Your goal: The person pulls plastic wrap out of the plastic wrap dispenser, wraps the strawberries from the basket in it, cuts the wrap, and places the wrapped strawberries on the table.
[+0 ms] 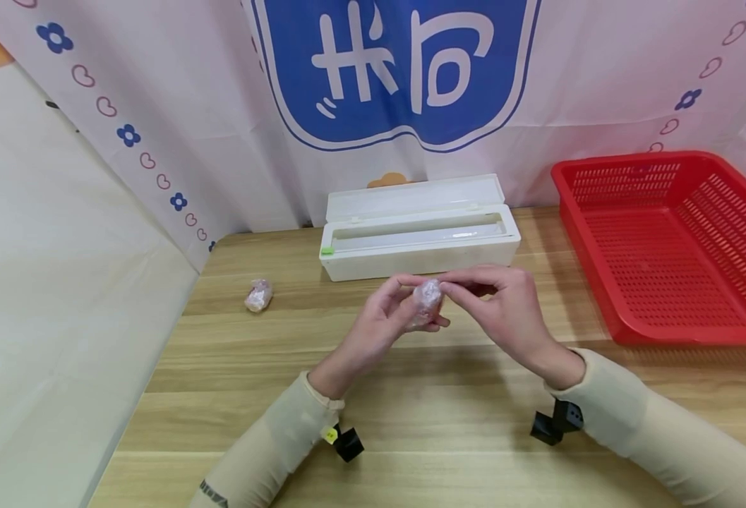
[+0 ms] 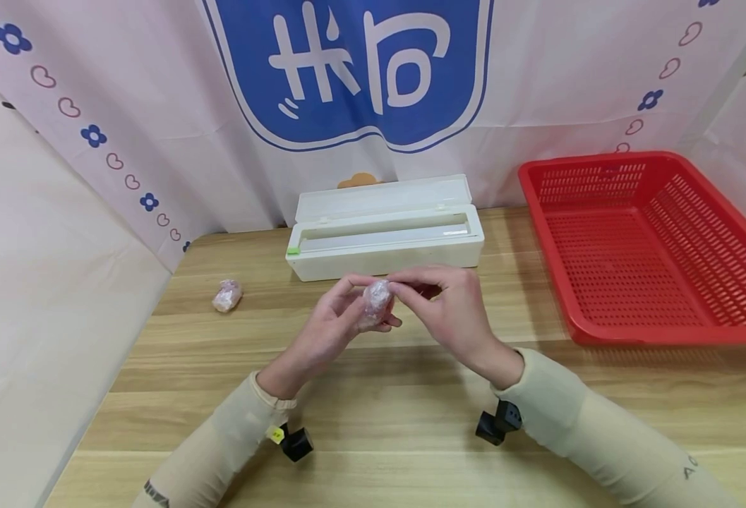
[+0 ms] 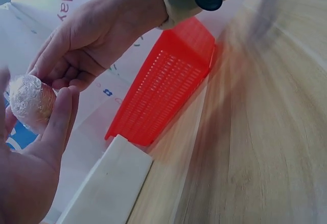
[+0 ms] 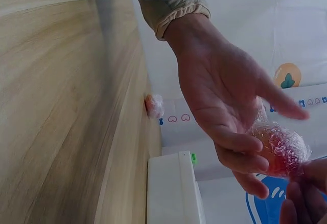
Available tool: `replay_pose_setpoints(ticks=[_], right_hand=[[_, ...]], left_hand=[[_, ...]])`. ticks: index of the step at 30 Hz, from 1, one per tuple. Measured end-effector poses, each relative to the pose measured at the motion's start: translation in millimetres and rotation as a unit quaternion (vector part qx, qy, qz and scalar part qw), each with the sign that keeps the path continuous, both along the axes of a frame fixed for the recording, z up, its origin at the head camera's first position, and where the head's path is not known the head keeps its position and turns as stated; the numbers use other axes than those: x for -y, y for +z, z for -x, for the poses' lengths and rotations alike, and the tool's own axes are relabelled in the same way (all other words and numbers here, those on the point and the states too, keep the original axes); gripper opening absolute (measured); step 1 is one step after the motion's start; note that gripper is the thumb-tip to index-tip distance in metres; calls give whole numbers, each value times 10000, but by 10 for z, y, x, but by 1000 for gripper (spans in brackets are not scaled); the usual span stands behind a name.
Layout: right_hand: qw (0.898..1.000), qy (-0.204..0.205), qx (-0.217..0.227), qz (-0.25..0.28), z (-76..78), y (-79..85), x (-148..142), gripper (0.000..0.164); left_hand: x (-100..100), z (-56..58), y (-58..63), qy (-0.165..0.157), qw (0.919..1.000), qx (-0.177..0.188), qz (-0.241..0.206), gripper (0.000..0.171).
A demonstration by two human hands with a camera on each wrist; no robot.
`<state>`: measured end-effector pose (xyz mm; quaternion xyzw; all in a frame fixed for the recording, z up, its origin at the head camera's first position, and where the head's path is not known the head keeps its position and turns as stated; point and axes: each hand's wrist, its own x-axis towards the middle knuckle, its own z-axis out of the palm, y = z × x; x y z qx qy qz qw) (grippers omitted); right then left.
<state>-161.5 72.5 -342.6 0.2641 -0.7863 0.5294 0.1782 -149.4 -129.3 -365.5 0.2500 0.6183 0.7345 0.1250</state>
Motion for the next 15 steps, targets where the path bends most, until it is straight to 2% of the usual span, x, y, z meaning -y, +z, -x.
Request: replay_pose_setpoints(ticks=[5, 9, 12, 15], right_hand=[[9994, -47, 280, 176, 10, 5, -19, 15], [9985, 5, 472, 291, 21, 4, -42, 15], [9980, 54, 554, 312, 25, 7, -52, 16], [9974, 80, 628, 333, 25, 12, -56, 17]], left_hand=[[24, -10, 13, -620, 9978, 35, -234, 59], [38, -15, 36, -955, 9946, 83, -402, 59], [46, -11, 36, -996, 9943, 79, -374, 54], [48, 0, 22, -785, 9968, 47, -157, 50]])
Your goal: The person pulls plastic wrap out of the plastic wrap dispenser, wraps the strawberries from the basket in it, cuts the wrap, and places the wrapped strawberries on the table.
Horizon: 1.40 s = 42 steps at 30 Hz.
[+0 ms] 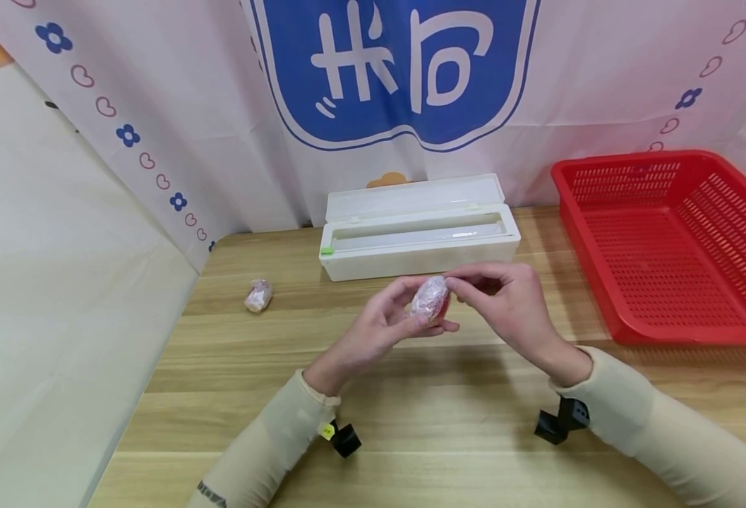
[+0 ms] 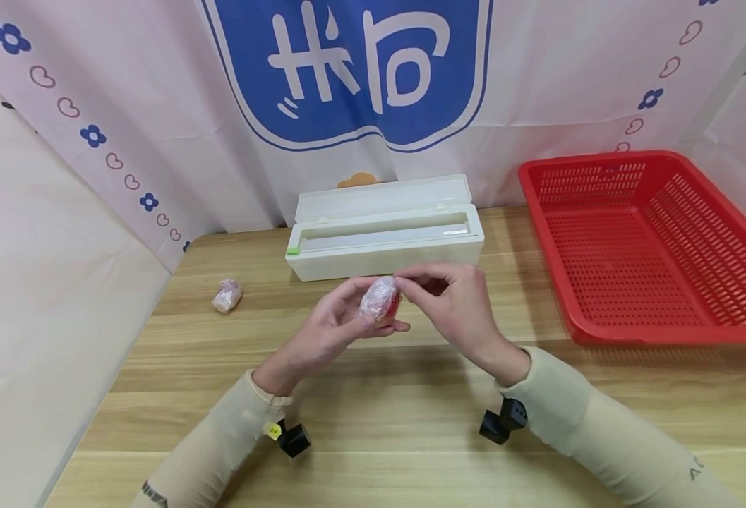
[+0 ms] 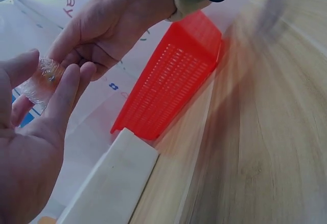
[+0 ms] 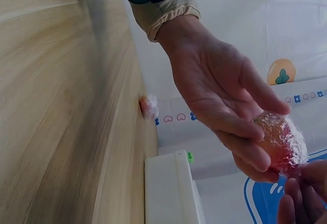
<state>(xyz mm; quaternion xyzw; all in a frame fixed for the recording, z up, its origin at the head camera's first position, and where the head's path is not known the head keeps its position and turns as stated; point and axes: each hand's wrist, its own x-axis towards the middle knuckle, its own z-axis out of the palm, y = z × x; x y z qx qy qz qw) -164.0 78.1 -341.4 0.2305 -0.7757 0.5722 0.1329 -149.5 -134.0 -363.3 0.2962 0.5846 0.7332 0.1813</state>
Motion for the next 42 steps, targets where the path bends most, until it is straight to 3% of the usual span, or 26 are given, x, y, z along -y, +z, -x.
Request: replay_pose_setpoints(ticks=[5, 8, 13, 16, 22, 25, 28, 32, 35, 39, 42], right_hand=[[9997, 185, 169, -38, -11, 6, -21, 18], [9977, 451, 509, -16, -6, 28, -45, 19], [9881, 884, 1245, 172, 37, 55, -81, 24], [9846, 1047, 1383, 235, 50, 59, -90, 26], [9829, 1597, 914, 38, 66, 46, -93, 30], [9847, 1640, 572, -138, 64, 50, -94, 27], [9863, 1590, 395, -181, 61, 54, -99, 25], [9855, 1642, 415, -125, 63, 55, -98, 23], [9856, 1612, 479, -198, 70, 42, -91, 23], [9875, 1480, 480, -265, 70, 7, -79, 28], [9898, 1354, 436, -102, 60, -15, -70, 32]], left_hand=[[22, 14, -26, 720, 9953, -155, 624, 48], [45, 15, -29, 916, 9931, -118, 723, 48], [69, 13, -14, 673, 9962, 26, 543, 50], [85, 13, -4, 482, 9975, 21, 522, 52], [118, 21, -10, 305, 9979, 171, 548, 62], [125, 36, -21, 400, 9976, 137, 541, 62], [129, 47, -26, 663, 9968, 212, 382, 56], [127, 46, -21, 1138, 9925, 405, 208, 36], [118, 41, -15, 1535, 9868, 355, 375, 27], [91, 43, 2, 2163, 9736, -38, 732, 36], [71, 44, 11, 2721, 9557, -647, 917, 39]])
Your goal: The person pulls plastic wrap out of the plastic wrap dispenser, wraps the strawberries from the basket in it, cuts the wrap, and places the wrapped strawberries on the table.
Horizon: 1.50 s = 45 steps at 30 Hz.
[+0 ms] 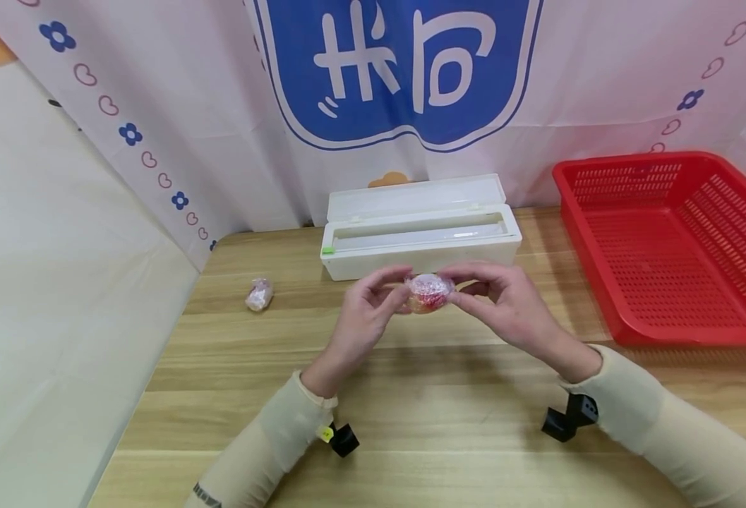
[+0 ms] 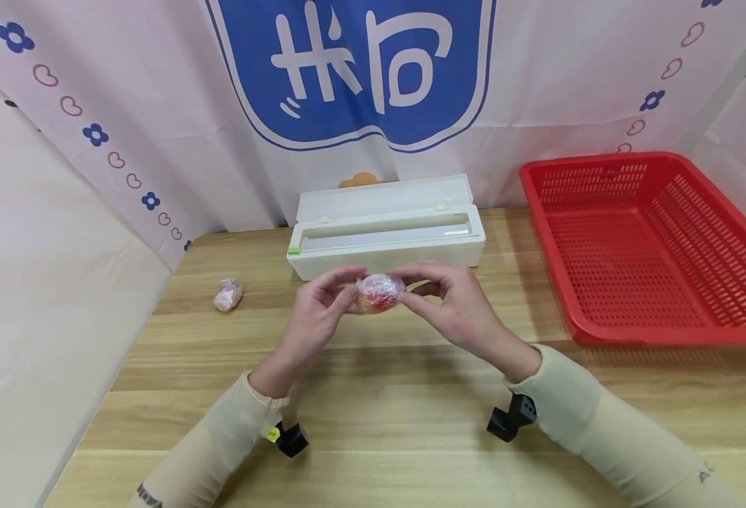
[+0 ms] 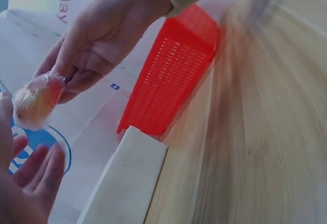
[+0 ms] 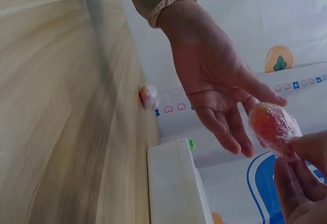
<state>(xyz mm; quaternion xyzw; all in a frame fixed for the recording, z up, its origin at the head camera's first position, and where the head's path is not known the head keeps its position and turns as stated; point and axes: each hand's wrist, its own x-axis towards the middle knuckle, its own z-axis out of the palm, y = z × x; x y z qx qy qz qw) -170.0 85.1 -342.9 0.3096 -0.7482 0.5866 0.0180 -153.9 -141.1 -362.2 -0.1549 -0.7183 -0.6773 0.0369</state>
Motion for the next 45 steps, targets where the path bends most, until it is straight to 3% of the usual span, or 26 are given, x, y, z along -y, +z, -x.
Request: replay_pose_setpoints(ticks=[5, 9, 12, 17, 21, 24, 31, 37, 40, 45], right_hand=[[9990, -84, -3, 448, -9, -5, 7, 34], [9984, 33, 22, 556, -15, 7, 14, 36], [9996, 14, -81, 285, -19, 7, 20, 36], [9995, 17, -242, -189, -17, -2, 16, 34], [9996, 136, -140, -217, -20, -11, -1, 34], [9992, 138, -305, -234, -30, -8, 2, 35], [9957, 82, -825, -411, -35, -4, 14, 39], [9920, 178, -1077, -640, -28, 14, -16, 44], [9922, 114, -1015, -721, -32, 14, -16, 41], [9947, -12, -758, -698, -45, -14, 4, 36]], left_hand=[[-6, -24, 11, 657, 9885, -1298, 406, 42], [-12, -35, 20, 533, 9728, -2092, 835, 49], [-23, -30, 25, 424, 9640, -2371, 1126, 49], [-23, -35, 54, 256, 9641, -2345, 1216, 45], [1, -31, 64, -83, 9673, -2231, 1203, 49], [15, -25, 65, -211, 9673, -2178, 1283, 51], [19, -28, 52, -195, 9616, -2162, 1677, 46], [8, -32, 45, -250, 9647, -2090, 1583, 50], [12, -27, 47, -250, 9582, -2265, 1732, 48], [13, -20, 49, -226, 9369, -2622, 2299, 39]])
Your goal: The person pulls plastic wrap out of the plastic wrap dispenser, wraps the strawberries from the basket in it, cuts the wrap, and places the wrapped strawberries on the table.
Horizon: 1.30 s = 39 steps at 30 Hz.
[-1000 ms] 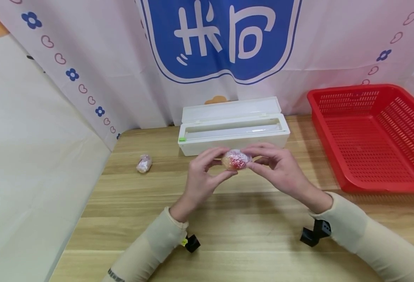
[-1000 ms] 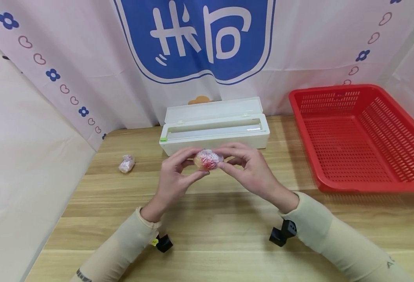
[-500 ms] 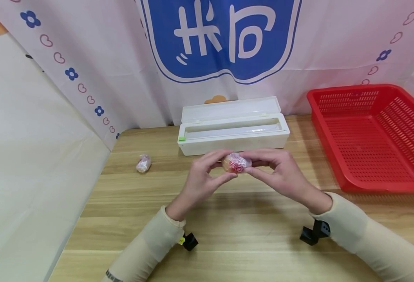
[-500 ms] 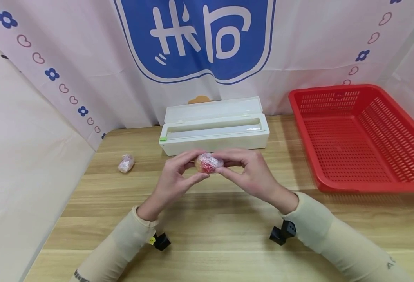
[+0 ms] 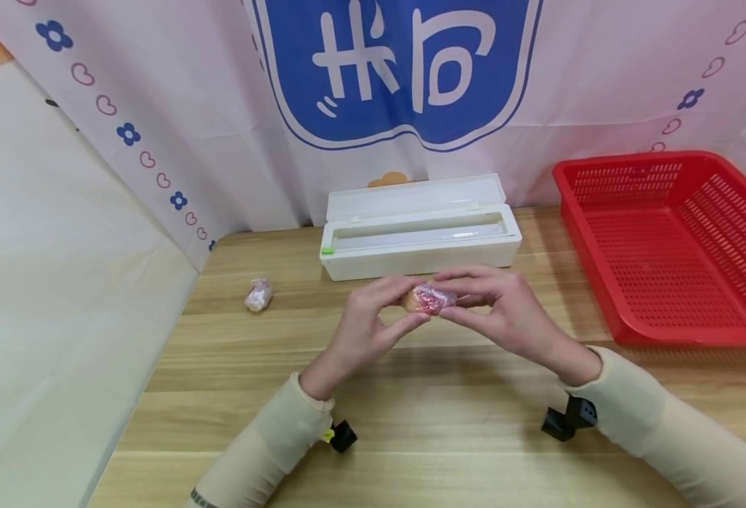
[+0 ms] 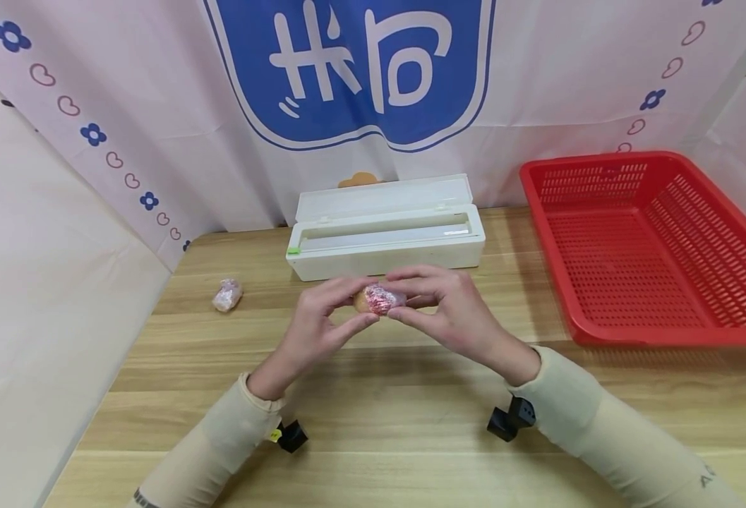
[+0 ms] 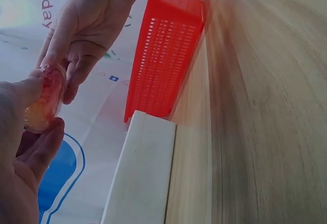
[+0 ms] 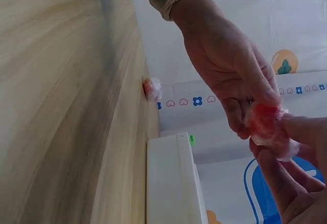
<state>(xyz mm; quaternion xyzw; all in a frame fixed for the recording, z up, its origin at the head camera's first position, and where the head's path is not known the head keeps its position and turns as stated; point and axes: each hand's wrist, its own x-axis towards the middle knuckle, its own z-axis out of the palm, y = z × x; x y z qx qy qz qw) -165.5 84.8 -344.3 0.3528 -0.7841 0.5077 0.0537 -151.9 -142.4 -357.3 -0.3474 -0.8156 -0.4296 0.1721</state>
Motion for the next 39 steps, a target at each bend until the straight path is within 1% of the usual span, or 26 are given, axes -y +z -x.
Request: replay_pose_setpoints(ticks=[3, 6, 7, 9, 12, 14, 16, 17, 18, 20, 21, 22, 24, 26, 27, 28, 29, 32, 34, 35, 37, 39], right_hand=[[9999, 16, 110, 92, -4, -13, 14, 35], [9996, 15, 228, 185, 3, -17, 21, 33], [9992, 22, 338, 218, 7, -18, 20, 32], [9977, 57, 601, 305, 15, -14, 15, 30], [9927, 196, 1079, 506, 21, 1, 3, 30], [9890, 265, 1321, 612, 23, 12, -2, 31], [9868, 289, 1453, 648, 21, 23, -2, 32], [9864, 289, 1486, 636, 21, 24, 1, 32], [9865, 270, 1498, 606, 18, 27, 5, 32], [9882, 181, 1435, 502, 14, 32, 16, 32], [9893, 128, 1383, 443, 12, 32, 24, 31], [9905, 80, 1318, 392, 11, 28, 32, 31], [9925, -59, 1185, 305, 5, 28, 45, 31], [9932, -197, 1113, 294, -3, 29, 57, 31], [9929, -259, 1122, 306, -7, 29, 61, 31], [9925, -315, 1138, 323, -10, 31, 64, 32], [9918, -364, 1178, 345, -14, 35, 66, 32], [9904, -435, 1260, 372, -18, 41, 66, 33], [9903, -427, 1273, 365, -15, 43, 64, 32], [9904, -402, 1269, 368, -13, 41, 63, 31], [9907, -346, 1269, 350, -9, 36, 62, 30], [9912, -291, 1247, 325, -8, 23, 67, 30]], left_hand=[[-4, -10, 10, 103, 9996, 39, 256, 38], [-7, -20, 11, 241, 9989, 140, 377, 41], [-8, -23, 11, 268, 9988, 152, 394, 44], [-10, -24, 4, 269, 9989, 131, 365, 52], [-11, -17, -12, 179, 9995, -60, 262, 63], [-13, -13, -16, 139, 9995, -202, 180, 63], [-15, -12, -16, 104, 9997, -209, 44, 57], [-17, -16, -12, 89, 9999, -136, -56, 53], [-20, -22, -6, 76, 9998, 24, -187, 50], [-27, -38, 8, 49, 9970, 558, -540, 44], [-31, -44, 16, 14, 9932, 890, -753, 43], [-33, -53, 24, -20, 9876, 1235, -969, 42], [-35, -63, 36, -126, 9724, 1892, -1361, 44], [-29, -70, 47, -206, 9591, 2332, -1589, 46], [-25, -70, 51, -246, 9549, 2465, -1636, 46], [-19, -70, 54, -270, 9521, 2553, -1660, 46], [-15, -68, 55, -277, 9515, 2577, -1656, 45], [-4, -64, 59, -191, 9549, 2499, -1590, 42], [2, -62, 54, -106, 9571, 2455, -1536, 45], [4, -63, 51, -64, 9568, 2474, -1524, 47], [9, -64, 43, -53, 9548, 2560, -1507, 50], [17, -67, 30, -89, 9511, 2698, -1499, 52]])
